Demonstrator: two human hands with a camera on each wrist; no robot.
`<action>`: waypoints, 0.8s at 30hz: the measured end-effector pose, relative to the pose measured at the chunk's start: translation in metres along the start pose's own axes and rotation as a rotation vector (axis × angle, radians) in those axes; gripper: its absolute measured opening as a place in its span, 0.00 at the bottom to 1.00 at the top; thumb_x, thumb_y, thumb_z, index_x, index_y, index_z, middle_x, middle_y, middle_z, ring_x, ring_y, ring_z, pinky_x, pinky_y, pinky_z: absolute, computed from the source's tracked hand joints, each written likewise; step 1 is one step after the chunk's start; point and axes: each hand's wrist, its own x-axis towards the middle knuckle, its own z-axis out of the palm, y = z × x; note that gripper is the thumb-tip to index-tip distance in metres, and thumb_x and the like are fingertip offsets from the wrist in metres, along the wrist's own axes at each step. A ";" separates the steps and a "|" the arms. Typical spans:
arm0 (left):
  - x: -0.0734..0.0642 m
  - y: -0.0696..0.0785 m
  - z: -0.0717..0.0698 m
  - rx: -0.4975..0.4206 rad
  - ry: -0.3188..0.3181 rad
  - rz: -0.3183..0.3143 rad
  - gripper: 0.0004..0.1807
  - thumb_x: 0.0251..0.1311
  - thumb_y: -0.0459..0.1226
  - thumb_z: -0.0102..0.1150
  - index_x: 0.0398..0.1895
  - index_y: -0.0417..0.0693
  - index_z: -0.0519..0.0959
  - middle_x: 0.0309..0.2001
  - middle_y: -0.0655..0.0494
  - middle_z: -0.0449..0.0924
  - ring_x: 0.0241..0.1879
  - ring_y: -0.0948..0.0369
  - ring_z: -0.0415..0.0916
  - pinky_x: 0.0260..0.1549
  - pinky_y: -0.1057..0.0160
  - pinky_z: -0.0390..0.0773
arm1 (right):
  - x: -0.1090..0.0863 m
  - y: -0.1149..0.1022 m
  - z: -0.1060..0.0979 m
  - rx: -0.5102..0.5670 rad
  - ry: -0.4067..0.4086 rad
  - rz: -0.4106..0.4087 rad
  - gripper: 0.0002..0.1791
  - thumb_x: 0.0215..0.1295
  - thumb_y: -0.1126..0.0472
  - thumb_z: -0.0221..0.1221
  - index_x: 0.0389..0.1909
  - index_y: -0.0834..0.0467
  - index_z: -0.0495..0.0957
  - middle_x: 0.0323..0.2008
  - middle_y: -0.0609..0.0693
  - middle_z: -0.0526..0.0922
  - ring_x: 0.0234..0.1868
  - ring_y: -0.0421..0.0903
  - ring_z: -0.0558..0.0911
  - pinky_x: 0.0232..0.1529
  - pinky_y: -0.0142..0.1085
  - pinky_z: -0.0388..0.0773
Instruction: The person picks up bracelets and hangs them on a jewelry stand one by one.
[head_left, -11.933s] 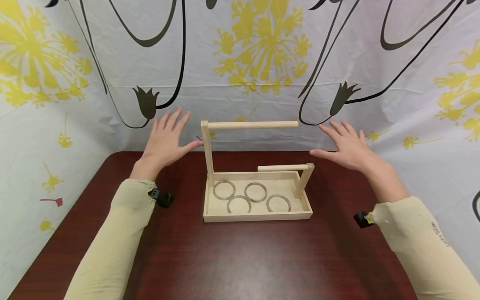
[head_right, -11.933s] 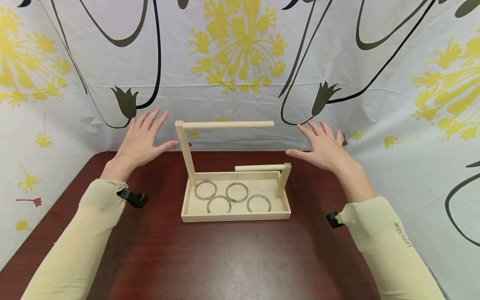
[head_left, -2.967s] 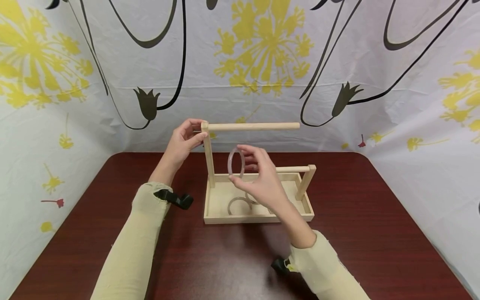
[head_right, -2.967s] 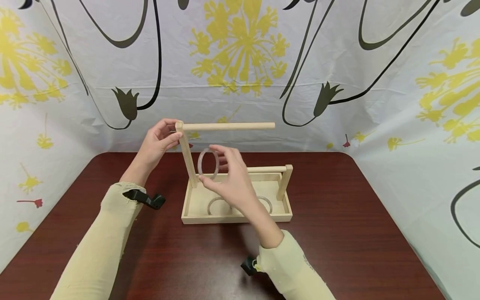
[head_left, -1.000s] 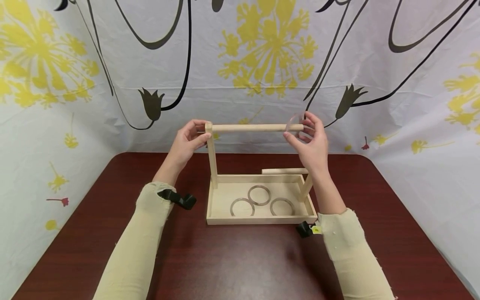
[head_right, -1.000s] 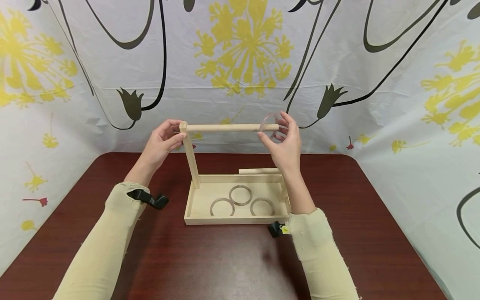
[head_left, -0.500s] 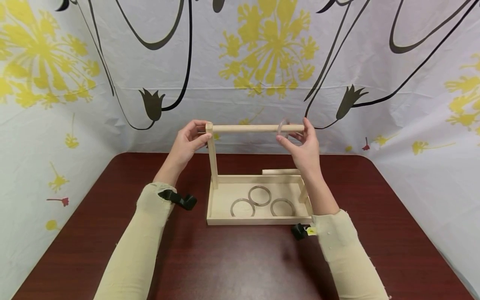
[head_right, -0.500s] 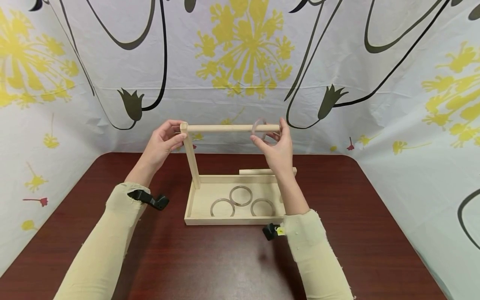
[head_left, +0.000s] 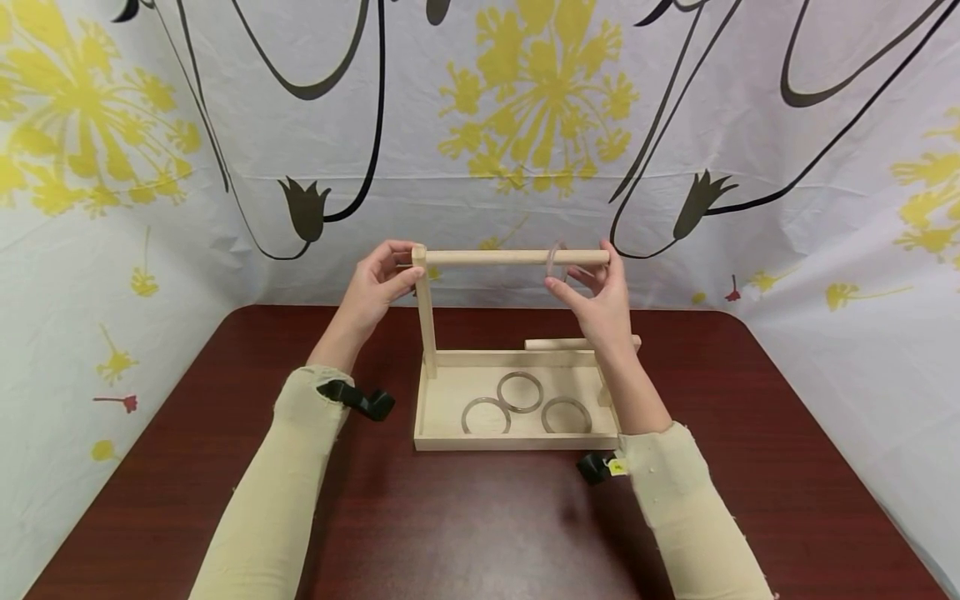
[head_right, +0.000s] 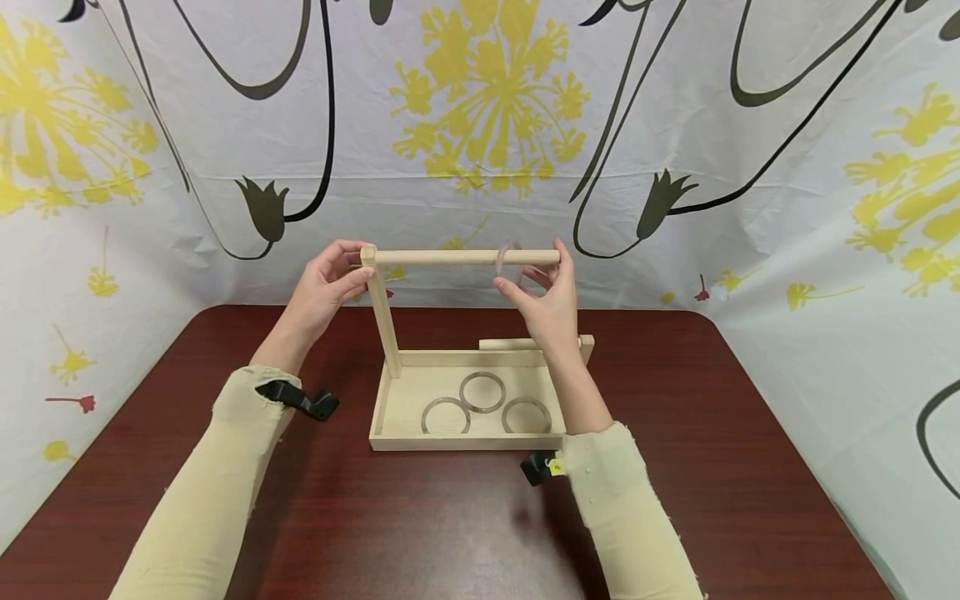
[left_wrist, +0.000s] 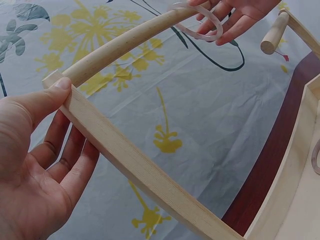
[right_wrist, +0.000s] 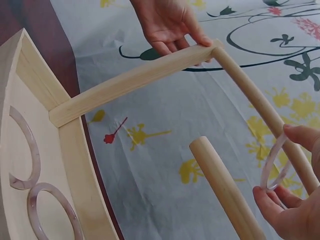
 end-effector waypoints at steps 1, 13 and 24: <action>0.000 0.000 0.000 -0.001 0.000 0.000 0.13 0.68 0.32 0.58 0.51 0.58 0.76 0.46 0.64 0.78 0.45 0.65 0.79 0.45 0.68 0.80 | 0.000 0.000 0.000 0.007 -0.003 0.000 0.55 0.61 0.64 0.68 0.80 0.51 0.42 0.70 0.52 0.70 0.68 0.49 0.73 0.56 0.25 0.75; 0.000 -0.002 0.000 -0.001 0.001 0.001 0.13 0.69 0.32 0.58 0.53 0.57 0.75 0.47 0.63 0.78 0.45 0.65 0.78 0.46 0.65 0.80 | -0.009 -0.007 -0.007 -0.019 -0.032 -0.010 0.53 0.62 0.62 0.67 0.79 0.49 0.42 0.73 0.52 0.64 0.70 0.51 0.70 0.67 0.40 0.72; 0.001 -0.002 -0.001 0.007 -0.001 0.007 0.13 0.69 0.33 0.58 0.54 0.55 0.75 0.47 0.63 0.78 0.46 0.64 0.78 0.46 0.66 0.80 | -0.023 -0.013 -0.019 -0.135 0.101 -0.145 0.50 0.57 0.62 0.71 0.76 0.51 0.54 0.72 0.52 0.62 0.71 0.48 0.67 0.72 0.43 0.67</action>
